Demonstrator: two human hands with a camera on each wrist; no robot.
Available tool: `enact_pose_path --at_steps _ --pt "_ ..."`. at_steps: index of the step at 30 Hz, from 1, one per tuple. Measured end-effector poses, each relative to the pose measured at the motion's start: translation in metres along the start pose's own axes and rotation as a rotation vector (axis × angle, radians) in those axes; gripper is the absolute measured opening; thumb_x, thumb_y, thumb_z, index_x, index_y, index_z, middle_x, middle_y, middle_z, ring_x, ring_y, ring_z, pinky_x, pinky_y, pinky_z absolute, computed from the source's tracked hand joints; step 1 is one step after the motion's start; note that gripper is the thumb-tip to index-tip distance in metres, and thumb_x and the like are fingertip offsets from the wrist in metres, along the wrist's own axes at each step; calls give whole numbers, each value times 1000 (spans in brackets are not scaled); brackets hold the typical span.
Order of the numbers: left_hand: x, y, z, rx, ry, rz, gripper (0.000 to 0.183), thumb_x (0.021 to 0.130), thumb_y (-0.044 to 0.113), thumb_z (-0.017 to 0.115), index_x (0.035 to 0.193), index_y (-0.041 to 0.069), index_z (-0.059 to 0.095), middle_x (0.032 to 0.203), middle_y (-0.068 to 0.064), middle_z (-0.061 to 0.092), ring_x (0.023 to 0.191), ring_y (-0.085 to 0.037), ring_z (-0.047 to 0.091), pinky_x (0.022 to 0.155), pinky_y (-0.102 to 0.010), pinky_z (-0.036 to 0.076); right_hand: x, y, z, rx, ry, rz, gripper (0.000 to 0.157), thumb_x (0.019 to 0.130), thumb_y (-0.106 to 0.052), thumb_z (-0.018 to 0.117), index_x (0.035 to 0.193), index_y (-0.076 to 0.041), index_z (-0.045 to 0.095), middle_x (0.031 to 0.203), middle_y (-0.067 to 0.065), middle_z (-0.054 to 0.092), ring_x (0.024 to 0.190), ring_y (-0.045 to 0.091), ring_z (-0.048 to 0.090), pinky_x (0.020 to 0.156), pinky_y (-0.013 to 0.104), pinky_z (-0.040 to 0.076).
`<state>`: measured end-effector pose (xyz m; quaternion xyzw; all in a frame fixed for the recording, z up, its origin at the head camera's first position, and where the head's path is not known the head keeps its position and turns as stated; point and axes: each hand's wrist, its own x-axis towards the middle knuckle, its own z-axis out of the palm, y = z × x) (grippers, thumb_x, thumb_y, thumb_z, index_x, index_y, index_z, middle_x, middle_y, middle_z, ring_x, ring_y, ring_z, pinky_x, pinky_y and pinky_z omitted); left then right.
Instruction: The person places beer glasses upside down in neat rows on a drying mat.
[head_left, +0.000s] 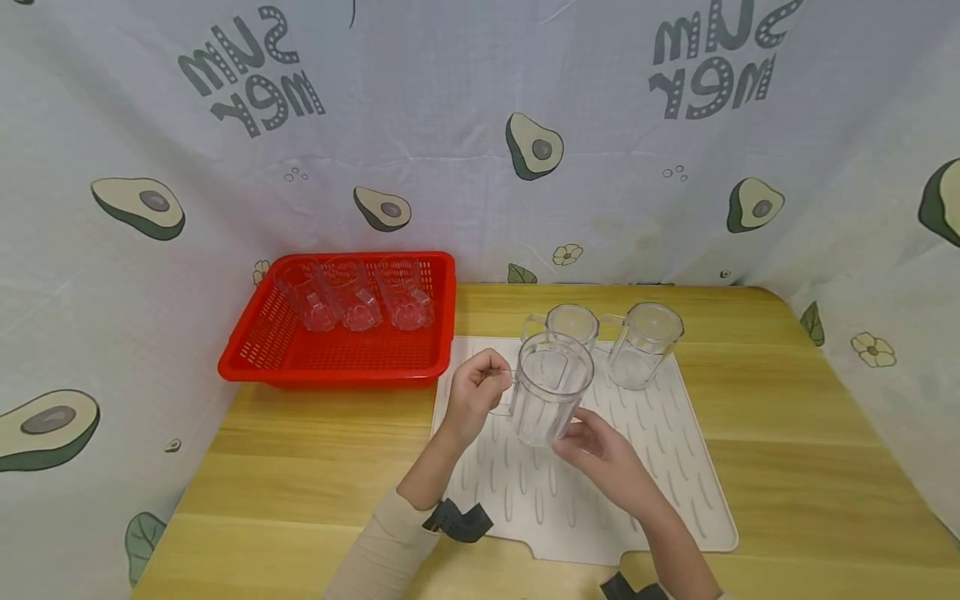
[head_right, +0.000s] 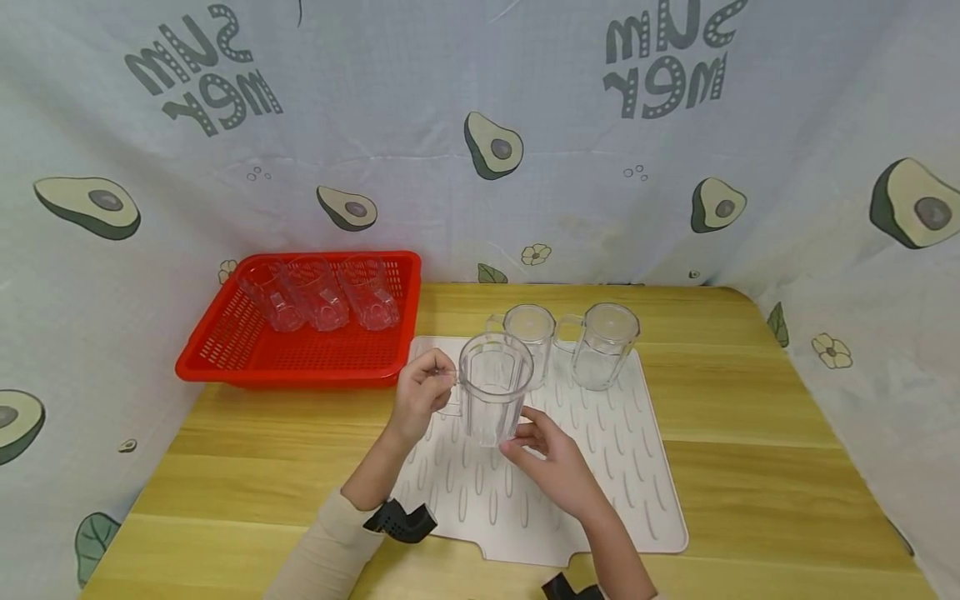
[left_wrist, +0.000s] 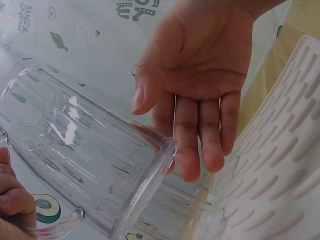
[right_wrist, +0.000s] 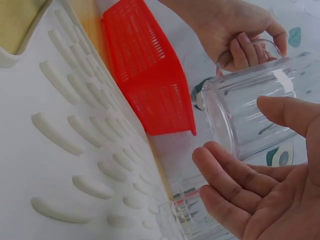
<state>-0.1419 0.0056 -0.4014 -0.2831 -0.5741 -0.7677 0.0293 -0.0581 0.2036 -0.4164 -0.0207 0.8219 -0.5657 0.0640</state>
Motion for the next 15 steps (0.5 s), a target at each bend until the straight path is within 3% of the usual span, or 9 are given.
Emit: enact_pose_path --at_steps 4,10,15 --pt "0 -1 -1 13 5 3 15 87 1 44 78 -11 47 55 2 34 49 -11 30 45 -21 26 3 -1 -2 127 -43 54 57 96 -17 62 142 6 38 113 17 65 106 26 63 95 38 47" --pt "0 -1 -3 20 15 8 13 86 -1 44 78 -10 47 54 1 34 48 -11 30 44 -21 26 7 0 -2 230 -56 138 52 101 -27 51 135 11 44 109 16 68 100 20 66 98 37 47" --pt "1 -1 -4 19 21 29 13 86 -1 45 77 -10 47 54 0 33 48 -11 29 44 -21 25 13 7 0 467 -175 160 62 106 -38 33 129 19 40 105 16 70 94 20 69 88 33 53"
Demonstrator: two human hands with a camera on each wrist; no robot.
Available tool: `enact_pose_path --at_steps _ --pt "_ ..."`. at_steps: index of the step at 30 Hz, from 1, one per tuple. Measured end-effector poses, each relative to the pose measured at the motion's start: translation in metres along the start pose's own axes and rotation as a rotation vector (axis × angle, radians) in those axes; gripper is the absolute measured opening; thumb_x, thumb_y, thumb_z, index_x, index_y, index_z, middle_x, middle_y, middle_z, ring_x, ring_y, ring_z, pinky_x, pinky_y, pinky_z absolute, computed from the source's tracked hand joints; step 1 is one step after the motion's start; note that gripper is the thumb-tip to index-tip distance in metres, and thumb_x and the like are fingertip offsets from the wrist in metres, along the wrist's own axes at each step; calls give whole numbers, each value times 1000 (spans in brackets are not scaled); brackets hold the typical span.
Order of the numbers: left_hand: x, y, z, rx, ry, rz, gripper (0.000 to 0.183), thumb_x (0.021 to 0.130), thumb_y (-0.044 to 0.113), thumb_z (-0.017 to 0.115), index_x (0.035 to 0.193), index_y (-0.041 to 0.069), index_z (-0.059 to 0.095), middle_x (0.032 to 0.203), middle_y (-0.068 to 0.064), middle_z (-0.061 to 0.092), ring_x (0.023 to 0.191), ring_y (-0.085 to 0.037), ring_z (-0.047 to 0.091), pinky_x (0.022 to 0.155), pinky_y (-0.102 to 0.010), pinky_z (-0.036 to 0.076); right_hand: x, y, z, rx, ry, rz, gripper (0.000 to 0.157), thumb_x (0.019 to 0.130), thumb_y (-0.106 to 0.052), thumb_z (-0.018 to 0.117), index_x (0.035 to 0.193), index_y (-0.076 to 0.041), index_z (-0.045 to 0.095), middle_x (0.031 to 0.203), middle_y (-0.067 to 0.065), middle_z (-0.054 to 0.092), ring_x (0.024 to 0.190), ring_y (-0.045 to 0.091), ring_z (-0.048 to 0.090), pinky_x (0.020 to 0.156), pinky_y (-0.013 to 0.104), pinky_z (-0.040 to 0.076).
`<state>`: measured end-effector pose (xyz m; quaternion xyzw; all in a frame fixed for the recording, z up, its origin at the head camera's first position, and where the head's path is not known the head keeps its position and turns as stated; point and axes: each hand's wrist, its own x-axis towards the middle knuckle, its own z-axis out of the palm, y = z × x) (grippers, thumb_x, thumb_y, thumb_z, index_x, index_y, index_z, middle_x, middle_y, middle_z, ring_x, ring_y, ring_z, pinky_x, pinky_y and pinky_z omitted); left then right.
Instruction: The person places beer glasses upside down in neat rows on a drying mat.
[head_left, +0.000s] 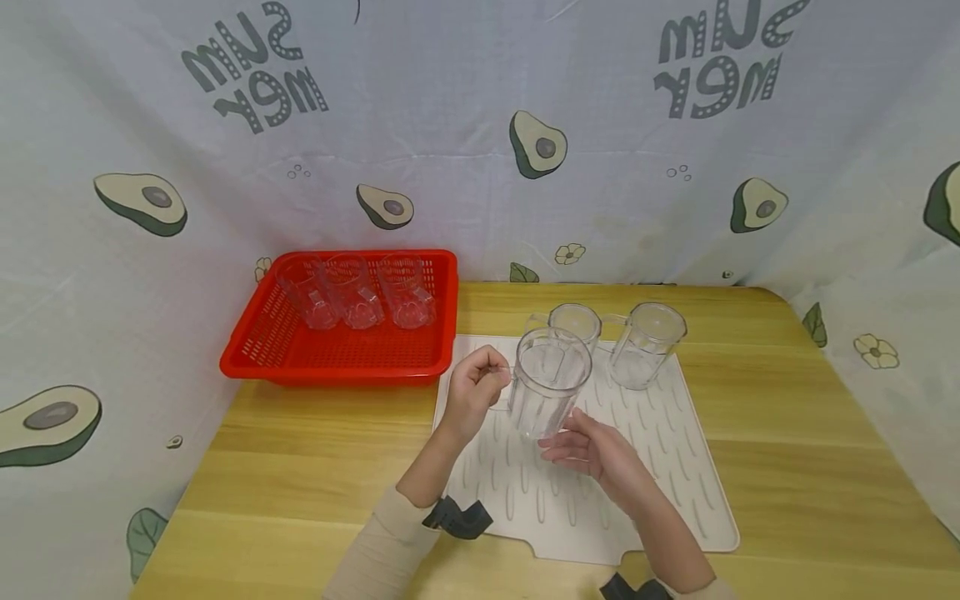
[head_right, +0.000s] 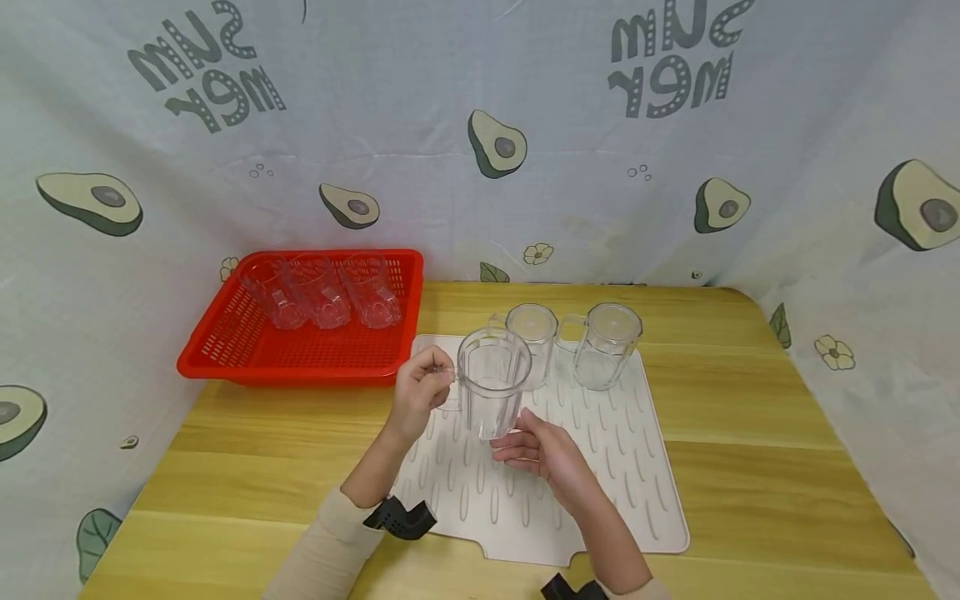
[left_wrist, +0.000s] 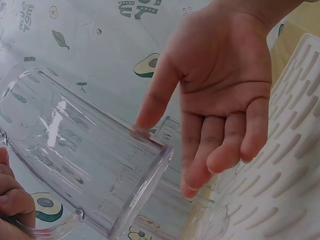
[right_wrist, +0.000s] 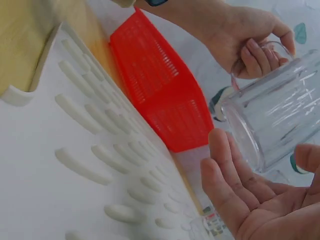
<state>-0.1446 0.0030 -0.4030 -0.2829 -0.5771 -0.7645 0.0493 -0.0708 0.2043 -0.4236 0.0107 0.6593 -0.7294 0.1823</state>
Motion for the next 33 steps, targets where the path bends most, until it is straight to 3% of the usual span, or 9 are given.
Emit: enact_pose_path --at_steps 3,8,11,18,22,27,30,33 --pt "0 0 0 1 -6 8 13 86 -1 45 77 -10 47 54 2 34 48 -10 29 44 -21 24 4 4 0 170 -146 14 66 107 -44 22 126 16 41 105 13 71 95 21 70 86 35 54" --pt "-1 -2 2 26 -19 13 13 84 0 45 77 -10 48 56 6 36 49 -8 31 45 -21 26 9 9 0 428 -406 47 72 105 -48 8 117 5 56 106 13 71 100 24 68 85 33 54" --pt "-2 -2 2 36 -22 12 12 84 -1 45 76 -9 49 57 6 37 50 -8 32 45 -21 27 11 10 1 531 -471 62 80 104 -50 3 114 3 62 107 15 71 101 25 68 85 32 54" --pt "-3 -3 1 59 -66 28 10 84 -2 47 78 -9 50 63 -2 42 55 -9 37 48 -20 32 13 9 1 636 -419 55 81 103 -52 5 112 3 64 105 18 70 101 26 68 90 35 52" --pt "-3 -4 -2 109 -147 75 8 84 -1 49 80 -7 52 67 -12 45 60 -14 40 53 -21 34 16 10 -1 679 -421 -4 78 103 -52 5 119 1 60 109 21 69 106 31 66 95 39 49" --pt "-3 -4 -6 150 -256 116 6 84 2 50 81 -3 52 67 -12 47 63 -16 43 57 -21 37 17 10 -4 691 -422 -71 67 104 -51 7 127 -5 50 113 23 66 110 35 63 96 42 47" --pt "-4 -3 -9 161 -320 121 5 85 1 51 81 -1 53 69 -12 49 67 -18 46 62 -24 42 16 5 -5 648 -339 -65 59 104 -51 12 134 -8 39 117 17 64 110 33 63 96 40 48" --pt "-5 -2 -12 203 -381 118 3 84 0 55 81 1 55 72 -11 53 73 -18 49 68 -28 46 13 -3 -4 553 -146 18 64 101 -58 22 141 -8 25 119 7 60 109 25 63 94 36 50"
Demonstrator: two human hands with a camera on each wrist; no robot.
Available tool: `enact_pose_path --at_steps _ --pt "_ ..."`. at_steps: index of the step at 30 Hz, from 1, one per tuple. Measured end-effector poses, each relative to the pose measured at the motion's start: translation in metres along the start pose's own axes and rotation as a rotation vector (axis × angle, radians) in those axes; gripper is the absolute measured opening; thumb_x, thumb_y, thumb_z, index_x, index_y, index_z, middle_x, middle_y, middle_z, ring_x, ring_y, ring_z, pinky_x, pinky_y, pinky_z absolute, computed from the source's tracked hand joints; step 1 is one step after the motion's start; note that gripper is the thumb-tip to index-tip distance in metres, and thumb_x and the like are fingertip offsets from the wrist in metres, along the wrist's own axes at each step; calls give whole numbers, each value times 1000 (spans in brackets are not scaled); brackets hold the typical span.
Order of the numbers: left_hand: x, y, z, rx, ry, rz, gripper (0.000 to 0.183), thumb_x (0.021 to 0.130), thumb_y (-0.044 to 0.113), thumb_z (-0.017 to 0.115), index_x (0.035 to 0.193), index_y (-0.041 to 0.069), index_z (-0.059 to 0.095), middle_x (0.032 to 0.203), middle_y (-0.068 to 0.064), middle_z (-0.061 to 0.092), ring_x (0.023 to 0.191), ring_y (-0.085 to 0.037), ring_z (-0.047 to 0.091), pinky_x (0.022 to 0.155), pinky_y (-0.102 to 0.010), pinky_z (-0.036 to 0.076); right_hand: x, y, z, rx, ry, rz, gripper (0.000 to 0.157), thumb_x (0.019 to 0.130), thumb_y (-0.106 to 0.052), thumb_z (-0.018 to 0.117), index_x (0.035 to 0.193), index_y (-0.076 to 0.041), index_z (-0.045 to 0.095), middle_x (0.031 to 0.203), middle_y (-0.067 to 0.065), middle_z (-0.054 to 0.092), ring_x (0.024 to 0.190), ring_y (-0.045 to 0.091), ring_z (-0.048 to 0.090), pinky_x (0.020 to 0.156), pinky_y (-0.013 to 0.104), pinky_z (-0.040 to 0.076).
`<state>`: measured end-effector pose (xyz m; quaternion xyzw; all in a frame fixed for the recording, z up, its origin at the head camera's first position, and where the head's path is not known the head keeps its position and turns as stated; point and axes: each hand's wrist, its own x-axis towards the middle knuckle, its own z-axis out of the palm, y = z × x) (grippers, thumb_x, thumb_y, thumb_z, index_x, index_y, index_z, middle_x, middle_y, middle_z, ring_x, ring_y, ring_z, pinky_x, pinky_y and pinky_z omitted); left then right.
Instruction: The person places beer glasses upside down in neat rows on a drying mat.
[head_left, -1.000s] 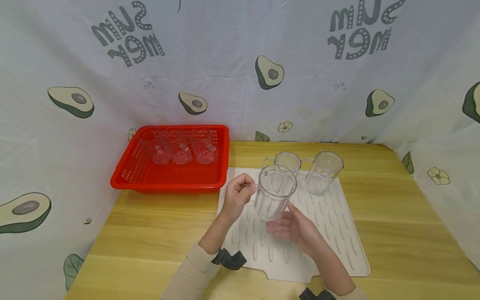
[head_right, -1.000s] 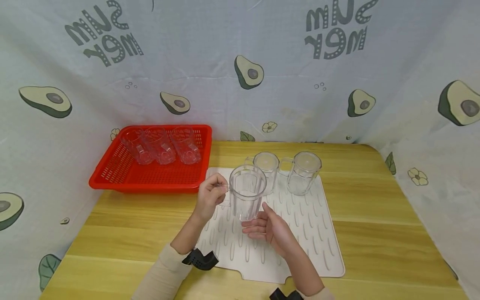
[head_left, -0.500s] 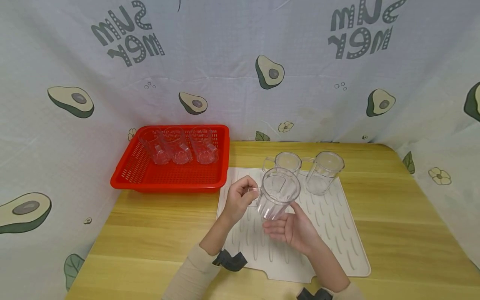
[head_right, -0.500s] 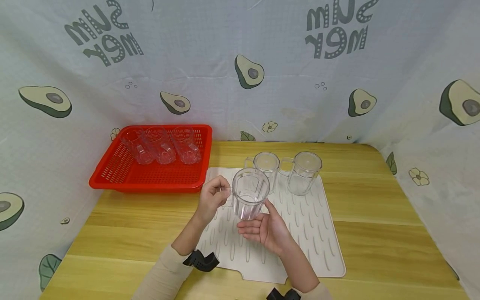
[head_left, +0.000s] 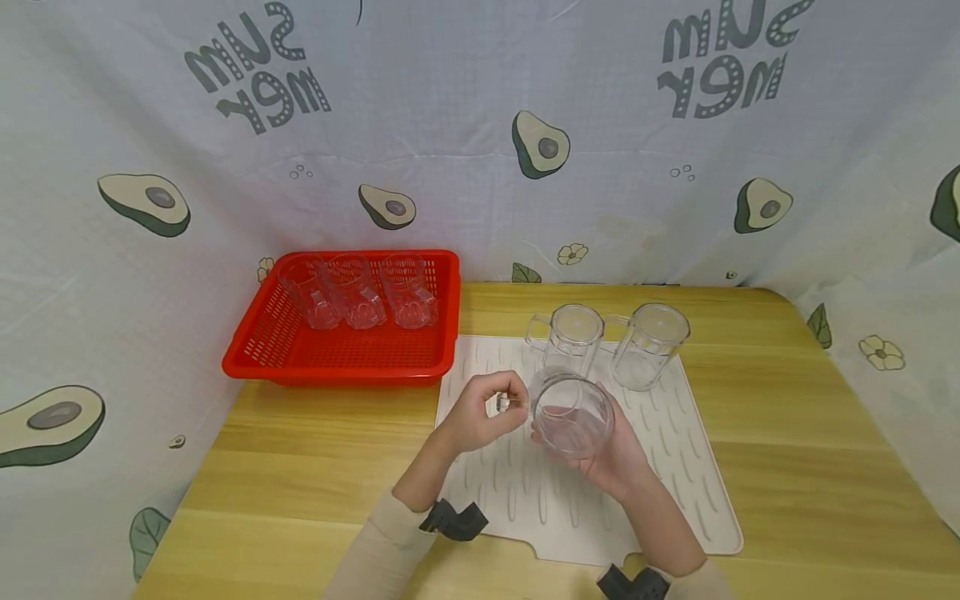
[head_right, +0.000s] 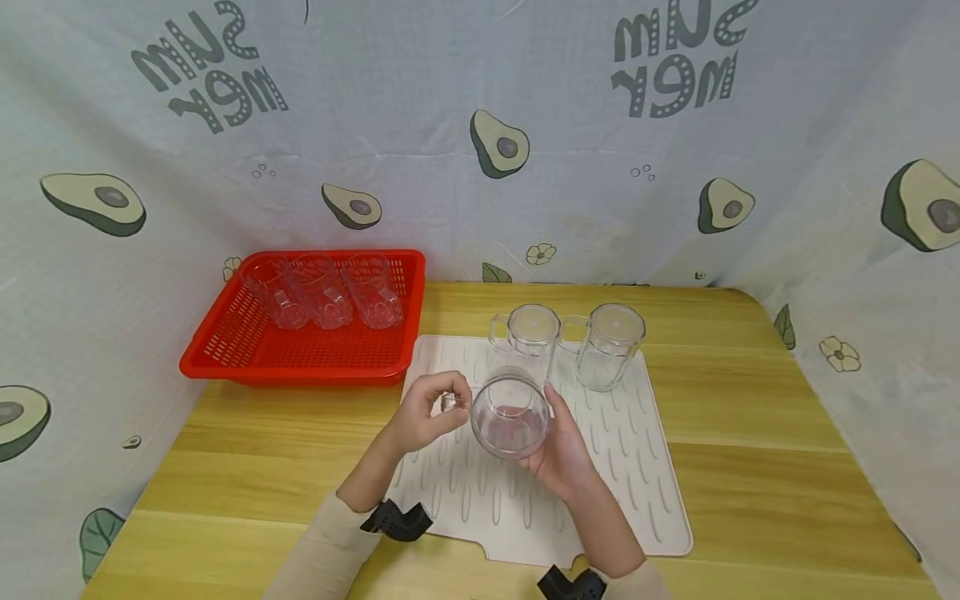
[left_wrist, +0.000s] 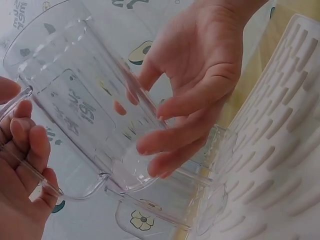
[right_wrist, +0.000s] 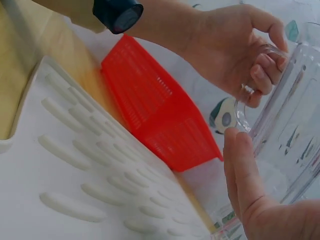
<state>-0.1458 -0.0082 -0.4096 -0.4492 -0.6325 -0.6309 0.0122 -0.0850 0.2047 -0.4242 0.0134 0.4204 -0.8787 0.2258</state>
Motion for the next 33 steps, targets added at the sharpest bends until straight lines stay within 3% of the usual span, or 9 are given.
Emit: enact_pose_path --at_steps 2,4,9,15,21,24,28,33 --pt "-2 0 -1 46 -38 -4 5 84 0 58 81 3 57 73 -8 56 76 -18 50 72 -30 46 -1 -4 3 -51 126 42 76 98 -63 25 146 -6 14 123 5 55 109 20 61 94 34 49" --pt "-4 -1 -2 87 -74 -5 6 84 1 60 80 5 59 73 -5 58 79 -16 50 75 -30 43 -1 -8 4 -79 197 68 85 96 -66 25 148 -1 7 131 12 48 108 17 61 95 32 48" --pt "-6 0 -3 125 -159 5 8 83 1 63 77 7 62 71 -2 59 80 -15 50 80 -29 39 -1 -11 3 -92 178 65 84 99 -60 25 149 2 -4 126 17 46 99 16 65 87 28 53" --pt "-7 1 -3 147 -205 13 10 83 2 64 76 9 62 70 0 59 78 -12 51 80 -26 38 0 -10 2 -138 210 73 75 101 -56 29 150 -5 3 116 10 53 94 16 66 82 31 55" --pt "-7 0 -6 176 -221 2 7 84 5 64 78 9 64 73 2 62 80 -9 54 87 -29 41 0 -9 3 -102 199 52 73 102 -52 29 151 -3 5 112 8 58 95 18 67 80 32 56" --pt "-7 -1 -9 168 -183 -15 5 87 8 63 84 7 67 81 -1 66 86 -11 58 90 -32 44 0 -8 4 -93 189 28 72 102 -51 30 150 -2 6 113 7 58 98 19 66 81 31 55" --pt "-8 -3 -14 153 -64 -45 6 89 7 62 93 5 67 93 -6 66 95 -18 59 90 -35 48 0 -9 3 -146 191 -24 69 102 -49 29 148 -1 11 115 6 58 102 20 65 84 35 55" --pt "-9 -4 -16 206 43 -114 10 90 8 62 99 5 66 100 -7 66 100 -20 58 94 -39 47 -1 -10 0 -248 147 -131 52 103 -43 30 137 -4 30 117 6 59 104 23 64 86 41 53"
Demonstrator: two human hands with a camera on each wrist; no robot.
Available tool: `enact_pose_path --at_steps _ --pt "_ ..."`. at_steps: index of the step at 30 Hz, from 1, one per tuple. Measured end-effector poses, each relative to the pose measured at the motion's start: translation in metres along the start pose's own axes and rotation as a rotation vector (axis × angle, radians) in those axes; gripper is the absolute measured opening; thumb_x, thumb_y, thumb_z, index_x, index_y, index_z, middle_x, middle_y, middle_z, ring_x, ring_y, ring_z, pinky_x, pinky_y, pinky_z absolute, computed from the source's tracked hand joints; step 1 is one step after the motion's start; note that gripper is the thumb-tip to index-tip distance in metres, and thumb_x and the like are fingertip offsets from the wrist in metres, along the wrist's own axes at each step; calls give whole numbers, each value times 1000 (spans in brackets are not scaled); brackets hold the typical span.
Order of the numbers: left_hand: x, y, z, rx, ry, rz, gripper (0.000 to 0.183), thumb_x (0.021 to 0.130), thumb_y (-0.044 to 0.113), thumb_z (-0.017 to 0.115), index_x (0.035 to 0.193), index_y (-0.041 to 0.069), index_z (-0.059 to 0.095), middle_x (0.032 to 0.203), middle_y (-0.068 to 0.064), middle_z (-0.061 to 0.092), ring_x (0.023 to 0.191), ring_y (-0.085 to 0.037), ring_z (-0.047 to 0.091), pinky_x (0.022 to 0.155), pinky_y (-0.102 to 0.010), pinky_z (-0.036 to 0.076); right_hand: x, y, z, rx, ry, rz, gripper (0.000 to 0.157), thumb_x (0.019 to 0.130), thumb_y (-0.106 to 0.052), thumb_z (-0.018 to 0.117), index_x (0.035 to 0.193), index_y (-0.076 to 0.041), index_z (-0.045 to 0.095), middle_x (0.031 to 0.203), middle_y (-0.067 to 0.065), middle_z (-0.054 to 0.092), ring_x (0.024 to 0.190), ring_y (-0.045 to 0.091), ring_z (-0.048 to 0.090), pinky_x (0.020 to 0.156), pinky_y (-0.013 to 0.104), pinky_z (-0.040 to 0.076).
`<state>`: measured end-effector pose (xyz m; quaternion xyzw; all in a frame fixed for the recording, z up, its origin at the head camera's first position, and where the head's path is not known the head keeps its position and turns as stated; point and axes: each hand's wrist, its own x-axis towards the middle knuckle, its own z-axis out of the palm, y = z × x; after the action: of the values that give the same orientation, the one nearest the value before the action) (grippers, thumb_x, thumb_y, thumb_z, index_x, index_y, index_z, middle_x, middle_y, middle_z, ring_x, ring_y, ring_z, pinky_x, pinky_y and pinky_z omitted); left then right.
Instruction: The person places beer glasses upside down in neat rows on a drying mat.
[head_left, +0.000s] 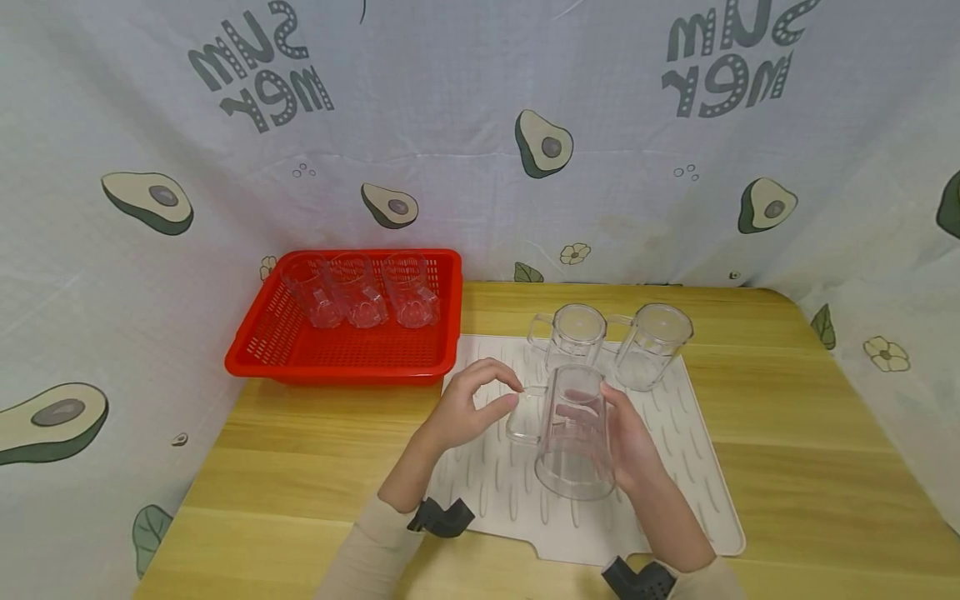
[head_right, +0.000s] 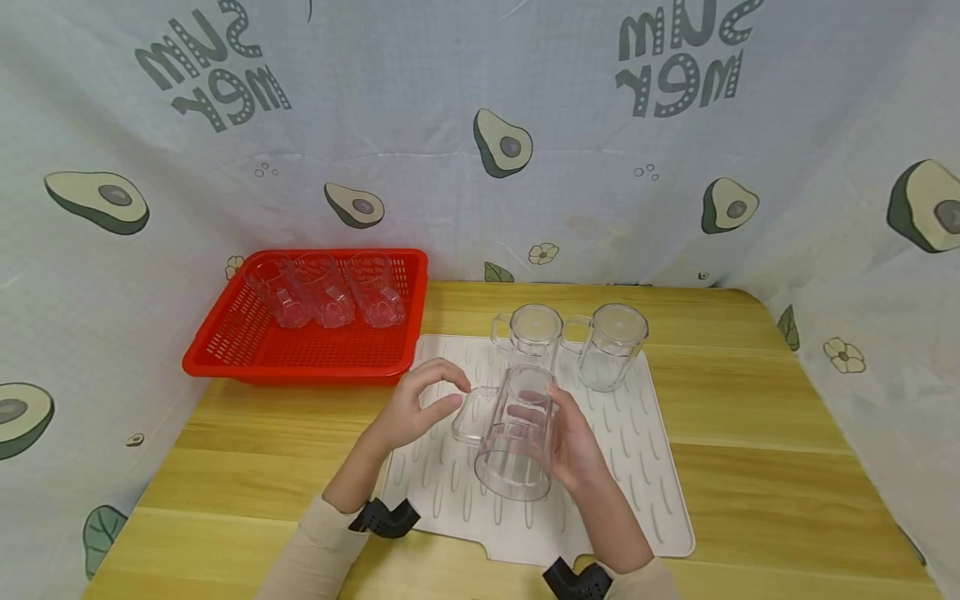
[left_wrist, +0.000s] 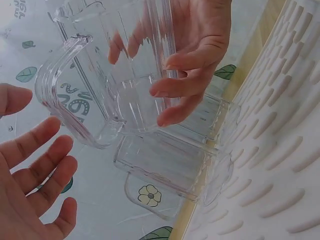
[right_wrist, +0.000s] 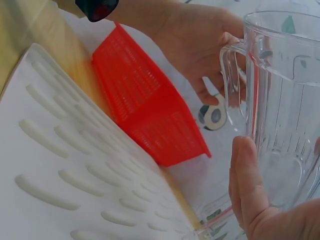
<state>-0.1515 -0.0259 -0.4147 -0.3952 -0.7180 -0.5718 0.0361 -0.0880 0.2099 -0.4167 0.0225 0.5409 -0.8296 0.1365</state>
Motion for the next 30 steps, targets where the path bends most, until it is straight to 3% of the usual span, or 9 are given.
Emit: enact_pose_path --at_steps 5,10,15,22,30 --pt "-1 0 0 31 34 -79 15 91 9 63 104 2 65 102 -7 66 100 -20 59 94 -39 48 -2 0 -2 -100 -62 -115 36 104 -35 29 123 -12 50 114 4 65 96 25 67 84 42 54" --pt "-1 -1 0 52 30 -118 20 91 9 62 109 1 64 104 -8 67 97 -20 60 89 -37 49 -6 -1 1 -187 -9 -198 32 99 -27 38 126 -12 47 110 3 68 90 23 70 77 39 55" --pt "-1 0 0 37 -25 -166 23 94 12 60 114 0 63 106 -8 67 97 -18 59 88 -37 49 -7 -4 5 -226 -33 -324 31 97 -15 43 126 -12 52 110 6 68 86 22 70 73 36 57" --pt "-2 1 2 -24 -103 -213 27 97 15 57 117 -3 62 110 -15 67 96 -19 60 86 -31 51 -8 -8 7 -277 -72 -430 40 91 -8 51 129 -18 56 110 6 63 86 22 69 72 34 57" --pt "-4 0 3 -112 -122 -226 25 97 13 56 116 -2 63 109 -18 66 92 -16 62 84 -31 53 -12 -12 9 -351 -122 -575 58 81 1 62 136 -7 47 119 8 58 97 19 63 73 30 57"
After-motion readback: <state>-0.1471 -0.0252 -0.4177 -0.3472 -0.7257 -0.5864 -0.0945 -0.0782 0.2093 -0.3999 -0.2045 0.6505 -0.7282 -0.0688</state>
